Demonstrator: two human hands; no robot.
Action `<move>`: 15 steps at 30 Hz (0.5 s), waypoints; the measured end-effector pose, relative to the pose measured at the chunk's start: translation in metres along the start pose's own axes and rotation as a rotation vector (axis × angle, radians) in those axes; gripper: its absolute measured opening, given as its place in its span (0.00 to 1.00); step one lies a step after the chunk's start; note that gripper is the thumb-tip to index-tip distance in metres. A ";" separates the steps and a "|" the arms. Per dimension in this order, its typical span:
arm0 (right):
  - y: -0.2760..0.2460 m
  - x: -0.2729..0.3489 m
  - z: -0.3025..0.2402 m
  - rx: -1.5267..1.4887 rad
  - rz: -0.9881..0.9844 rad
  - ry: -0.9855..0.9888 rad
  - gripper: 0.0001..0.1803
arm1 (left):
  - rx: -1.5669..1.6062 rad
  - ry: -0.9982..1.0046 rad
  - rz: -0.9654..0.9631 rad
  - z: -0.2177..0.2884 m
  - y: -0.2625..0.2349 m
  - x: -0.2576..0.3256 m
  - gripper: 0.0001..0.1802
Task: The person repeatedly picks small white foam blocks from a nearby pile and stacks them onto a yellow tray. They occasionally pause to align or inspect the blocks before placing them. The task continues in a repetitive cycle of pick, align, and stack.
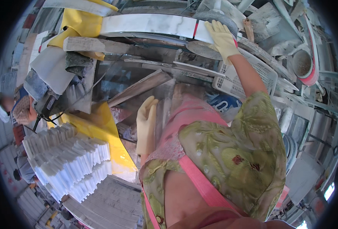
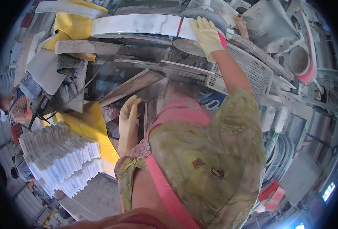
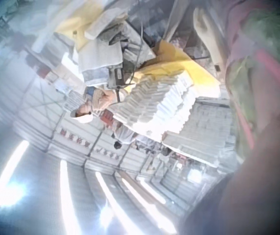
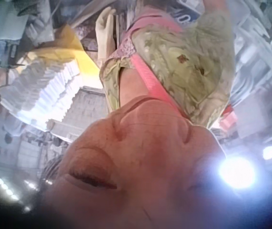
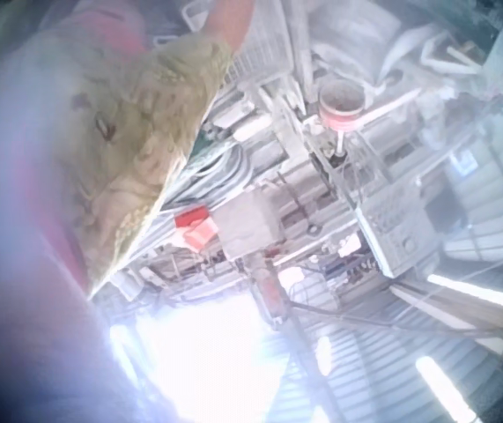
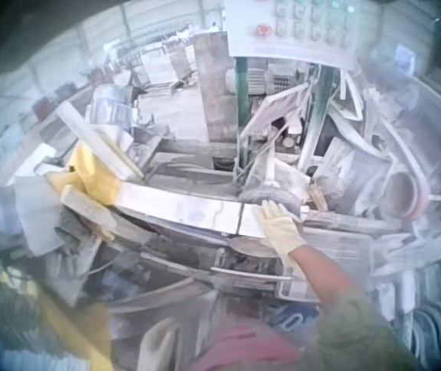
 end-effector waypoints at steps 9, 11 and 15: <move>-0.026 -0.029 -0.002 -0.259 0.133 -0.040 0.23 | -0.070 0.007 -0.037 0.017 0.037 -0.021 0.22; -0.040 -0.040 -0.034 -0.051 0.350 -0.215 0.22 | -0.063 0.002 -0.014 0.015 0.034 -0.020 0.22; -0.014 -0.052 -0.064 0.021 0.215 -0.290 0.26 | 0.079 -0.004 0.047 0.005 0.027 -0.010 0.23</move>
Point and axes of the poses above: each hand's wrist, its own x-axis away from the middle knuckle, its own y-axis out of the palm, z = x × y, the point moved 8 cm from there along -x, towards the middle knuckle, and after that the axes turned 2 degrees about -z, right-handed, at the moved point
